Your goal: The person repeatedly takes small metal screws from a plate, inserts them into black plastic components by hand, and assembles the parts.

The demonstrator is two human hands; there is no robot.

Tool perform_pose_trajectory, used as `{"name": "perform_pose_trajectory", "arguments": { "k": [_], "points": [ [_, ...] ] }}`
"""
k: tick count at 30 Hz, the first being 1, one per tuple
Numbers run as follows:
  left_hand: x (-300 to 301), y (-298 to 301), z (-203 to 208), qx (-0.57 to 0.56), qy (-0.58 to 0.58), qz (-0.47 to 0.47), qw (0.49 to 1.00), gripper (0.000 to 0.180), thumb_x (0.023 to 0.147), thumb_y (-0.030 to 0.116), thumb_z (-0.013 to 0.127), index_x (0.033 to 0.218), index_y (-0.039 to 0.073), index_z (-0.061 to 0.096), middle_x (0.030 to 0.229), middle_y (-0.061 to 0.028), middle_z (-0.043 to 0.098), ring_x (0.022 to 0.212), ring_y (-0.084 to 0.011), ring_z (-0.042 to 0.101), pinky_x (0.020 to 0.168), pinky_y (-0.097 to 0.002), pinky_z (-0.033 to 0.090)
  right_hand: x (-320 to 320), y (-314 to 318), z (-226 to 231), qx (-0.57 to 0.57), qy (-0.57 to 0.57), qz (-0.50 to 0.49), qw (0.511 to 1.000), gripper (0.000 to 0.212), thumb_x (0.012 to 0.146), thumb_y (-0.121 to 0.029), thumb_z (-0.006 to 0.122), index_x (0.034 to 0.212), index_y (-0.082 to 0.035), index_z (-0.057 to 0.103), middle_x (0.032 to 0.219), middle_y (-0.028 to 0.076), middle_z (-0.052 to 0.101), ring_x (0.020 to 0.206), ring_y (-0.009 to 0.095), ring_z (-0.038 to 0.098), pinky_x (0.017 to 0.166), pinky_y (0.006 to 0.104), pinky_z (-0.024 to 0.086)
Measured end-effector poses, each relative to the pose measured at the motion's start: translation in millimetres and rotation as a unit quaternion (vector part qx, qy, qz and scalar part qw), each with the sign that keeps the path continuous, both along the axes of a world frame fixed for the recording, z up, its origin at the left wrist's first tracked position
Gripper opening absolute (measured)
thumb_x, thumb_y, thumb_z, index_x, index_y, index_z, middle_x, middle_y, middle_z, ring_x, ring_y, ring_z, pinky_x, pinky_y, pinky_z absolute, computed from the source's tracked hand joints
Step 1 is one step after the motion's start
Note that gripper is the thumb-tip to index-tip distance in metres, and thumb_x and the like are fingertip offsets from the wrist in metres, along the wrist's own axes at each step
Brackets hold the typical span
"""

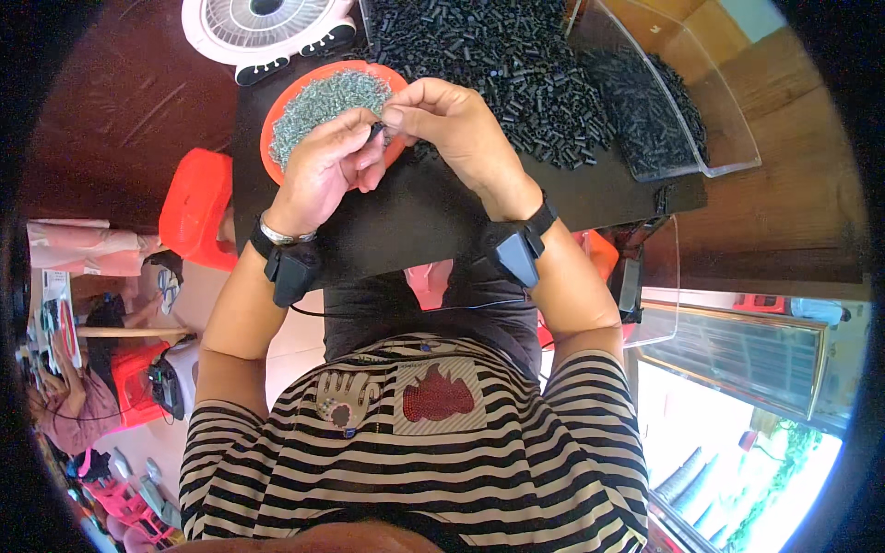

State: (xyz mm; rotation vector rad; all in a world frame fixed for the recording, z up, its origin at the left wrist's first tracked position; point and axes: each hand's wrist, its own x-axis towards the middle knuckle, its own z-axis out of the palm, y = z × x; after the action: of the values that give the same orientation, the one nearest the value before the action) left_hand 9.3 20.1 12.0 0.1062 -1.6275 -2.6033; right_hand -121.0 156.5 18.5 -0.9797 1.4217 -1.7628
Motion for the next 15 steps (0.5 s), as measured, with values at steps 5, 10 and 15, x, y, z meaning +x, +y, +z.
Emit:
{"name": "perform_pose_trajectory", "arguments": {
  "k": [5,10,15],
  "points": [
    [-0.1,3.9,0.0,-0.077,0.011,0.044,0.996,0.021,0.095,0.027,0.047,0.087,0.007,0.051,0.07,0.0017,0.045,0.061,-0.0107,0.05,0.055,-0.0223,0.039,-0.8,-1.2,1.7,0.01,-0.006,0.009,1.0,0.009,0.088,-0.012,0.062,0.092,-0.003,0.063,0.082,0.0,0.062,0.073,0.007,0.054,0.069,0.0213,0.044],
    [-0.2,7.0,0.3,-0.168,0.011,0.076,0.983,0.024,0.095,0.029,0.046,0.092,0.006,0.05,0.068,0.0025,0.04,0.062,-0.0099,0.047,0.058,-0.0214,0.038,1.5,0.4,7.0,0.008,0.087,-0.007,0.996,0.01,0.088,-0.012,0.063,0.09,-0.002,0.063,0.081,0.0,0.063,0.074,0.006,0.054,0.069,0.0212,0.044],
    [0.5,5.6,-2.1,-0.219,0.032,0.081,0.972,0.026,0.095,0.032,0.047,0.09,0.007,0.049,0.068,0.003,0.04,0.061,-0.0094,0.047,0.057,-0.0213,0.037,1.3,2.3,11.4,0.053,0.186,-0.015,0.981,0.008,0.088,-0.01,0.062,0.09,-0.002,0.062,0.08,-0.003,0.06,0.075,0.004,0.052,0.068,0.02,0.043]
  ]
}}
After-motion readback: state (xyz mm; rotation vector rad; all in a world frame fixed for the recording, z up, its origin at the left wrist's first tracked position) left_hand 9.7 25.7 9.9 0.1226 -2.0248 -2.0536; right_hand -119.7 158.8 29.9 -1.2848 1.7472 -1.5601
